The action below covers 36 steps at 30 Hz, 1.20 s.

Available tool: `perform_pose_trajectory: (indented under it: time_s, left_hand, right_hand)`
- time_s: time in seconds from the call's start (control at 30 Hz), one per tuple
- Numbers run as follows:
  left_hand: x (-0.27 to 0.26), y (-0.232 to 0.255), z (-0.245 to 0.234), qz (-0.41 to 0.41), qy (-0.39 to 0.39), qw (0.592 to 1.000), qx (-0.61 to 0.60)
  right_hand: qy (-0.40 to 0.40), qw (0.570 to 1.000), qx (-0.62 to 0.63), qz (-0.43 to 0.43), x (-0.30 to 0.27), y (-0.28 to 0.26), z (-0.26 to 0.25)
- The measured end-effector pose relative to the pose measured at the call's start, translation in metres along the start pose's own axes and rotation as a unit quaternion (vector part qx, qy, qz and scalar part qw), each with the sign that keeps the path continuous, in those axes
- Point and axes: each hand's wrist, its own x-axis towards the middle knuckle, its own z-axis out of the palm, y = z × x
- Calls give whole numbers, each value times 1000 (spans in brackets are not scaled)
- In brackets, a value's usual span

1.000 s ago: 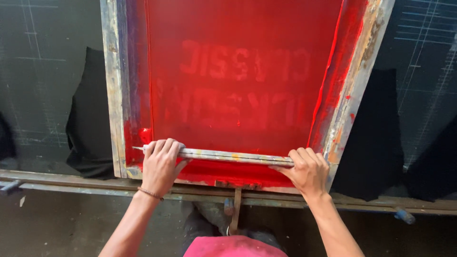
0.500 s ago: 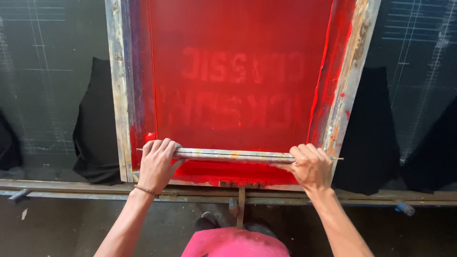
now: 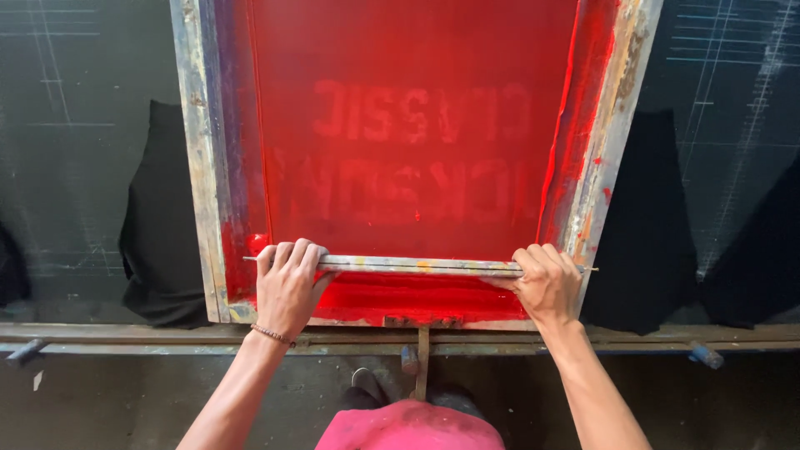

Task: The person performs screen printing on a black t-shirt using a squeegee to spread red ink across a screen. The person repeatedly pulls the squeegee down the screen to transfer the ink onto the fabric, then lifts the screen to reveal the printed design.

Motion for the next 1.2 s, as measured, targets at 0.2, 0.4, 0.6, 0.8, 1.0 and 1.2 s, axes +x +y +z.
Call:
perform_pose_trajectory:
  time_s: [0.2, 0.4, 0.6, 0.8, 1.0, 1.2]
  left_hand:
    - [3, -3, 1, 14, -12, 1000, 5]
    - [-5, -6, 4, 22, -45, 999, 0]
    - [-6, -9, 9, 20, -90, 996, 8]
    - [-20, -12, 21, 3, -147, 989, -3]
    - [-13, -18, 23, -9, -201, 979, -22]
    - [1, -26, 25, -20, -251, 966, -53]
  right_hand:
    - [-38, 999, -8, 19, -11, 3, 8]
    - [-73, 997, -7, 34, -23, -4, 7]
    - [-104, 994, 23, 37, -21, 1, 11]
    - [-177, 983, 0, 46, -19, 0, 18]
    - [-319, 943, 11, 90, 12, -10, -1]
    - [-410, 903, -10, 126, 28, -11, -1]
